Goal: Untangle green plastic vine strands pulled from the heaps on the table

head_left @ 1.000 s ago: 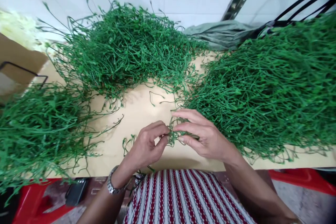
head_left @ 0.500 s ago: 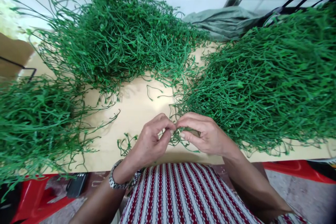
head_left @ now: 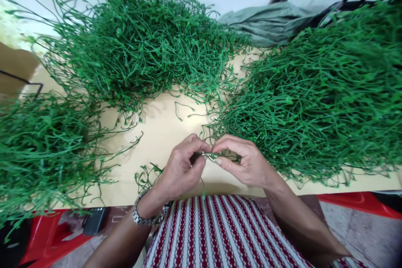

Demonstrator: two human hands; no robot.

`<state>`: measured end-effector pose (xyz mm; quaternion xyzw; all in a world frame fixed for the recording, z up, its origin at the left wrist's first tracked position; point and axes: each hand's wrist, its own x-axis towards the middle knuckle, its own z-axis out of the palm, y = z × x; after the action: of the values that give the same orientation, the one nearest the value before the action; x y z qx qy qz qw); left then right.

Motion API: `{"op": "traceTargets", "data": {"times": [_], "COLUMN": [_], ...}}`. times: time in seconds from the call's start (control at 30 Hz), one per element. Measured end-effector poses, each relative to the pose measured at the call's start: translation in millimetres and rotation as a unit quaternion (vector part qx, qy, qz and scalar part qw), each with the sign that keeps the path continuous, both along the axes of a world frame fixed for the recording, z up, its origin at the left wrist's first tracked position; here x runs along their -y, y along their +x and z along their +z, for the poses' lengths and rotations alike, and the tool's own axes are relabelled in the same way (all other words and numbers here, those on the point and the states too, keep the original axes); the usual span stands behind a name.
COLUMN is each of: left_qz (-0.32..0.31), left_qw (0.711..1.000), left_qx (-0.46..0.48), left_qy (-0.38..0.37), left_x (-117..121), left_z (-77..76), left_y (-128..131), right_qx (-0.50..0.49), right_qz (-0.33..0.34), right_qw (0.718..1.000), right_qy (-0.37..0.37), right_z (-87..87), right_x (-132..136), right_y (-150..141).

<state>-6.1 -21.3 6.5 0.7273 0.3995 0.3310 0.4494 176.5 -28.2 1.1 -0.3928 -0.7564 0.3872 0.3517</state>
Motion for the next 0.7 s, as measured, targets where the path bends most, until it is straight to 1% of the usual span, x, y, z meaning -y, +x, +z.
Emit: {"op": "traceTargets", "data": {"times": [0.17,0.23,0.33,0.47,0.57,0.7], "left_qz": [-0.048,-0.064,-0.109,-0.149,-0.152,-0.128], "left_qw": [0.997,0.994,0.985,0.972,0.970,0.976], "left_qx": [-0.049,-0.076,-0.125,-0.171,-0.175,-0.164], "left_qy": [0.022,0.040,0.051,0.063,0.065,0.063], "left_x": [-4.3,-5.9,-7.4,-8.6,-9.4,-9.2], "left_z": [1.1,1.8,4.7,7.7,7.4,7.1], "left_y": [-1.8,-2.0,-2.4,-3.2,-2.6,0.8], "right_qx": [0.032,0.056,0.102,0.141,0.147,0.153], "right_qz": [0.000,0.017,0.058,0.090,0.092,0.067], "right_qw": [0.999,0.998,0.991,0.983,0.981,0.979], "right_qy": [0.015,0.034,0.061,0.073,0.084,0.114], "right_z": [1.5,1.1,0.3,-0.8,-2.1,-2.9], "right_x": [-0.3,-0.9,-2.4,-3.5,-2.9,-1.0], "right_y": [0.4,0.6,1.5,3.3,4.4,3.8]}}
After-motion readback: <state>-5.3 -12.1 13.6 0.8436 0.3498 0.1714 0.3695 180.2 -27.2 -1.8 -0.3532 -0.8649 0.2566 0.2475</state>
